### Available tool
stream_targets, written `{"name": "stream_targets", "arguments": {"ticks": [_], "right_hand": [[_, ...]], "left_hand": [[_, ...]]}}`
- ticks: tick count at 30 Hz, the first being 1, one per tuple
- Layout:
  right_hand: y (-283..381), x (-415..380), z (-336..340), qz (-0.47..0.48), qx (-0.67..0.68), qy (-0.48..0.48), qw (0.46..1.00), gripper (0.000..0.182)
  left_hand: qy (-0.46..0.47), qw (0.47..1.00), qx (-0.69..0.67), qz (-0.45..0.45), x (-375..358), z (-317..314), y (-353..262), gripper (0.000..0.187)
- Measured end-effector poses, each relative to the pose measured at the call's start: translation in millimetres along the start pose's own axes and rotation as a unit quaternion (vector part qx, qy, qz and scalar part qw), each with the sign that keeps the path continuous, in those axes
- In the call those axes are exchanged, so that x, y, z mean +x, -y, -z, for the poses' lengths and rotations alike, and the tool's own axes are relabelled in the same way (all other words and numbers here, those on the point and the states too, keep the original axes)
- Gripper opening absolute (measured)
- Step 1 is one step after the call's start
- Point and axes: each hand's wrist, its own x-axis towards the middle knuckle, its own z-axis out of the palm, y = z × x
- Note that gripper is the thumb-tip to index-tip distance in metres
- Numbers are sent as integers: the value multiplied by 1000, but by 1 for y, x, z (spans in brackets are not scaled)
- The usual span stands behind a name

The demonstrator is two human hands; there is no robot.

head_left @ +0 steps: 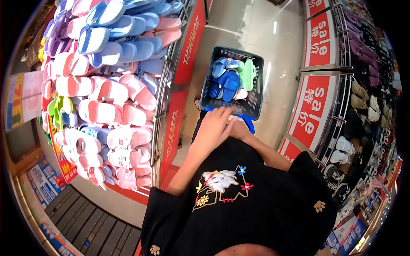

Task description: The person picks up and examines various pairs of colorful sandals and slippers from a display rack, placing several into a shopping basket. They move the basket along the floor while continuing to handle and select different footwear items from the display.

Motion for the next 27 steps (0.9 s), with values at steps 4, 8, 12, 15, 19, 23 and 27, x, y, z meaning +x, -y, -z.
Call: {"name": "stream_targets", "arguments": {"ticks": [4, 8, 12, 15, 19, 23, 27], "right_hand": [[-12, 19, 10, -16, 19, 46, 999, 36], [2, 41, 40, -30, -32, 50, 998, 40], [19, 61, 73, -89, -81, 28, 992, 37], [14, 76, 89, -88, -88, 25, 992, 39], [10, 97, 106, -89, -107, 13, 990, 37], [0, 117, 124, -87, -122, -2, 989, 35], [-10, 133, 137, -93, -108, -10, 990, 37]], "left_hand": [[146, 989, 17, -28, -39, -62, 79, 25], [197, 979, -55, -15, -28, -52, 101, 25], [146, 987, 57, -36, -1, -25, 130, 26], [92, 993, 51, -52, 14, -8, 145, 27], [39, 997, -9, -64, 26, 9, 149, 25], [37, 995, -71, -67, 35, 3, 146, 24], [81, 989, -102, -66, 60, -13, 132, 24]]}}
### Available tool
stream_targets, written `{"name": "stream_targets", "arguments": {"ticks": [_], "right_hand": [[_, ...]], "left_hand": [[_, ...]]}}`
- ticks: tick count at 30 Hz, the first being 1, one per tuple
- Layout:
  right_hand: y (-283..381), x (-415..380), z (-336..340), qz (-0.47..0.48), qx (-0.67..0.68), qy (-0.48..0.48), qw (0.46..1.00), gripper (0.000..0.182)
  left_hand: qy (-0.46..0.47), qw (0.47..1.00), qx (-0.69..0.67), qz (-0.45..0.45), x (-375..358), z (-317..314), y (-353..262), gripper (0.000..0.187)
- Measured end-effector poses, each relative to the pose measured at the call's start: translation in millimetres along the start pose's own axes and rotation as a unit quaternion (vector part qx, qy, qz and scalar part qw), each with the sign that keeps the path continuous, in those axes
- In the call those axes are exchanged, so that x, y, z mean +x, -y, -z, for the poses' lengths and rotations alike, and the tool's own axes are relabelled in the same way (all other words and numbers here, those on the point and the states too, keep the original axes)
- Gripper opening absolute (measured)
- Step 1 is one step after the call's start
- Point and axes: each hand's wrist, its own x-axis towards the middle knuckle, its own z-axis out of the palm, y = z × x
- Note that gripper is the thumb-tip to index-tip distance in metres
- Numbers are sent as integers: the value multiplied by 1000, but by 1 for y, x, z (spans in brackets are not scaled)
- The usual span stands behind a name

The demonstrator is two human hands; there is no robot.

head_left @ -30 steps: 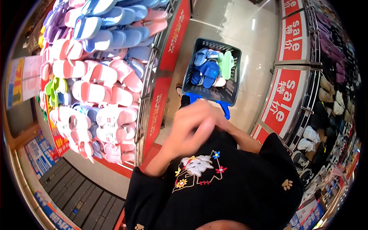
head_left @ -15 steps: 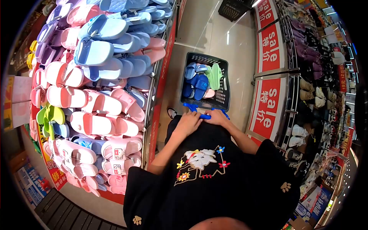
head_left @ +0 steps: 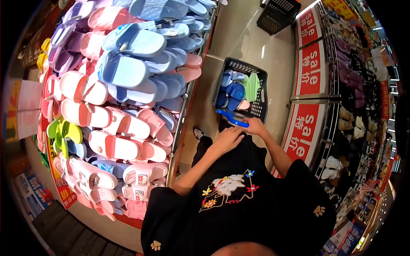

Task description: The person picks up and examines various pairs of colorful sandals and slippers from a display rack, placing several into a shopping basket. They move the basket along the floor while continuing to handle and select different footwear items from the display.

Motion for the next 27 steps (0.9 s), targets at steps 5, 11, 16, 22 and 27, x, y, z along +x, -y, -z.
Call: {"name": "stream_targets", "arguments": {"ticks": [5, 11, 16, 22, 27], "right_hand": [[-22, 21, 19, 79, 52, -45, 995, 33], [-62, 60, 20, 150, 219, -177, 948, 34], [-133, 131, 25, -90, 427, -115, 892, 16], [-304, 217, -52, -461, 291, 171, 821, 28], [-330, 319, -39, -250, 429, 34, 867, 31]], "left_hand": [[-45, 998, -2, -38, 64, -21, 1, 23], [-78, 997, 13, 7, 149, -41, 23, 24], [-87, 982, 107, 130, 200, -64, 50, 23], [-89, 962, 211, 146, 229, -69, 55, 15], [-102, 958, 213, 161, 230, -73, 62, 11]]}}
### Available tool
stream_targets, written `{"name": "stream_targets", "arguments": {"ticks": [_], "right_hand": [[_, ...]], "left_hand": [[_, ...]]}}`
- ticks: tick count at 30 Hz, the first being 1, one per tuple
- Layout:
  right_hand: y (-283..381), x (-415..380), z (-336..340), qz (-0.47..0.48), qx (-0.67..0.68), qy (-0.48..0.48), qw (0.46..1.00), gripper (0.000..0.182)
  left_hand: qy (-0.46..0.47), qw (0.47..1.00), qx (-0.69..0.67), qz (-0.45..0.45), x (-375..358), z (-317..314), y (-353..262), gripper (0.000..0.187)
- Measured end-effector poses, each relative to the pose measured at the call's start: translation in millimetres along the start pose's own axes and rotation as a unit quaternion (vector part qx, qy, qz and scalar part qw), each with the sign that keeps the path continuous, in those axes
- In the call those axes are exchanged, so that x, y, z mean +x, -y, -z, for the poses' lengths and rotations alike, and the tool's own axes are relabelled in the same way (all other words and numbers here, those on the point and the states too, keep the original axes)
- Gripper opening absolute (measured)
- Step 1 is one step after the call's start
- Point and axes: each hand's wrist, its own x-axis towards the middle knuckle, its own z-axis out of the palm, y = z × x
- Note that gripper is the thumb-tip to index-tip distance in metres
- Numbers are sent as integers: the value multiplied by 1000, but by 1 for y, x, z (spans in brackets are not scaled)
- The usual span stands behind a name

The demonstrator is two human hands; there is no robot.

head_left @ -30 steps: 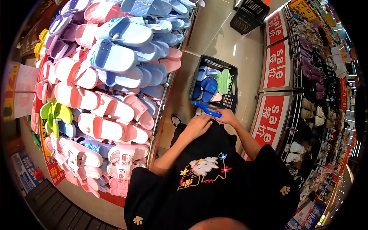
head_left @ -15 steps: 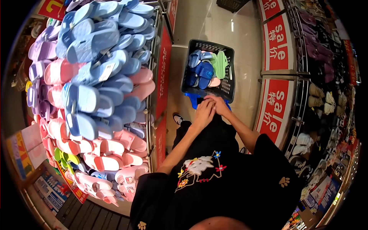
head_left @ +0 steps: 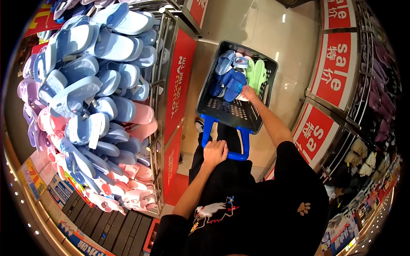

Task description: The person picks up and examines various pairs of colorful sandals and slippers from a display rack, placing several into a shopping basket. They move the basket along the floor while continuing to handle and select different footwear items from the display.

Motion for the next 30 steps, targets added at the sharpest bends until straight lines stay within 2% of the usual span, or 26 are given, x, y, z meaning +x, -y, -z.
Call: {"name": "stream_targets", "arguments": {"ticks": [1, 4, 6, 7, 9, 10, 12, 13, 15, 18, 21, 23, 25, 30], "right_hand": [[14, 18, 0, 35, 30, -11, 999, 31], [57, 53, 13, 54, 78, -10, 995, 30], [75, 78, 15, 54, 16, -75, 996, 37], [73, 99, 19, 29, -55, -69, 996, 54], [67, 124, 21, -29, -108, -61, 992, 60], [72, 123, 21, -29, -108, -55, 992, 60], [80, 113, 20, -112, -39, -14, 993, 64], [77, 112, 15, -111, -41, -5, 993, 64], [73, 109, 11, -120, -37, -53, 991, 61], [34, 129, 5, 60, -163, -188, 967, 46], [58, 78, 1, 167, -158, -307, 924, 29], [90, 34, 4, 163, -138, -331, 919, 28], [90, 7, 7, 189, -77, -345, 916, 32], [101, -75, 20, 228, -39, -371, 900, 27]], "left_hand": [[4, 1000, -3, -1, 1, 0, 0, 11], [24, 1000, -9, 12, 5, 0, -2, 8], [34, 999, -3, 14, 4, 0, 1, 7], [34, 999, 0, 13, 3, -1, 1, 7], [32, 999, 9, 16, 2, -1, 2, 5], [30, 999, 8, 18, 1, -2, 2, 5], [28, 999, 12, 27, 1, -4, 4, 5], [27, 999, 11, 24, 1, -4, 5, 5], [24, 999, 16, 31, -1, -4, 4, 4], [15, 999, 10, 30, 2, -1, 3, 3], [20, 999, -5, 30, 1, 0, 4, 4], [14, 1000, -6, 21, 4, 5, 2, 4], [8, 1000, -12, 18, 2, 5, 2, 4], [-22, 1000, -7, -4, 6, 9, 4, 6]]}}
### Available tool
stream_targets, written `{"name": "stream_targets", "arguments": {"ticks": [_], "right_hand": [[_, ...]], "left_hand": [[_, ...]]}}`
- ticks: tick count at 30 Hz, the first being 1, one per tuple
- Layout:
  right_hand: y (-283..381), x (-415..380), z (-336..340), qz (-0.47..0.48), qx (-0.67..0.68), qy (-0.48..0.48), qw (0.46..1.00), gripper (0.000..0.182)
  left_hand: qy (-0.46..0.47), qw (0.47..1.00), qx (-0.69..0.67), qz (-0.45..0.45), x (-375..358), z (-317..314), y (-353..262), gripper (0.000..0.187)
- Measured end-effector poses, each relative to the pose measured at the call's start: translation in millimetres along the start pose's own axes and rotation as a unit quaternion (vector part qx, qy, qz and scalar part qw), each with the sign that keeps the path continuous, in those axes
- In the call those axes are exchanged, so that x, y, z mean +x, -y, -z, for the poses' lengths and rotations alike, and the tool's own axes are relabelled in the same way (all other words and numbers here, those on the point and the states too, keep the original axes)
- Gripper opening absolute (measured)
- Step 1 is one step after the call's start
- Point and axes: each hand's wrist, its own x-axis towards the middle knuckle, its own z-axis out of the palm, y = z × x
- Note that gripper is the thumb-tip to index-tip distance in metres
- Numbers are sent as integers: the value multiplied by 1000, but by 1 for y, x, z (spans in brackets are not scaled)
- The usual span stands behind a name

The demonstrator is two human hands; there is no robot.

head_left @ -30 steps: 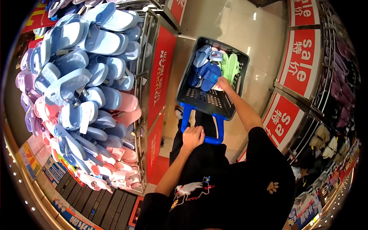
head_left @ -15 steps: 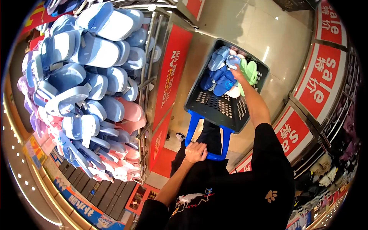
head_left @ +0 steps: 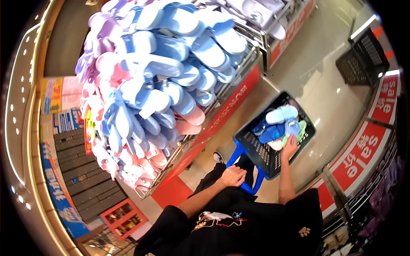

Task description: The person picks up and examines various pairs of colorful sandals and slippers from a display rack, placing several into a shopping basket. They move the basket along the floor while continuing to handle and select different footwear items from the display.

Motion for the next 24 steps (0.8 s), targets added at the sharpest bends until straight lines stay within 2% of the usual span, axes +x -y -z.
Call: {"name": "stream_targets", "arguments": {"ticks": [3, 6, 7, 9, 10, 11, 13, 14, 15, 16, 17, 19, 20, 22, 23, 24], "right_hand": [[40, -14, 39, 58, 67, -9, 996, 24], [84, -17, 75, 83, 47, 14, 995, 21], [102, -17, 85, 105, 60, 7, 993, 20], [139, -15, 105, 170, 55, 8, 984, 19], [164, -15, 117, 207, 59, 4, 977, 19], [182, -15, 126, 245, 70, 0, 967, 18], [225, -19, 148, 287, 101, 1, 953, 19], [244, -22, 159, 298, 101, -2, 949, 19], [263, -28, 166, 318, 162, -17, 934, 21], [283, -38, 172, 337, 226, -20, 914, 23], [303, -51, 182, 274, 240, -16, 931, 29], [327, -71, 191, 279, 296, -51, 912, 29], [339, -82, 195, 249, 364, -33, 897, 30], [354, -101, 198, 217, 447, -21, 867, 29], [361, -111, 198, 179, 482, 11, 857, 30], [365, -121, 194, 184, 492, 39, 850, 32]], "left_hand": [[-34, 999, -13, -3, 5, -4, 1, 8], [-46, 998, -33, -37, 15, 2, -2, 10], [-24, 999, -29, -37, 19, 3, -1, 10], [-27, 998, -58, -17, 28, 5, -4, 11], [-22, 994, -105, 28, 36, 5, -5, 13], [-45, 978, -188, 78, 43, 14, -9, 19], [-160, 914, -320, 194, 59, -3, -2, 31], [-191, 856, -427, 221, 68, -4, 3, 37], [-225, 782, -526, 248, 76, 2, 11, 44], [-225, 751, -576, 232, 81, 21, 10, 52], [-234, 750, -588, 195, 84, 41, 7, 57], [-297, 717, -622, 105, 84, 80, -5, 58], [-323, 708, -620, 105, 79, 92, -7, 58], [-400, 776, -481, 72, 73, 114, -13, 53], [-417, 770, -478, 68, 65, 128, -15, 53], [-353, 760, -541, 66, 51, 146, -19, 46]]}}
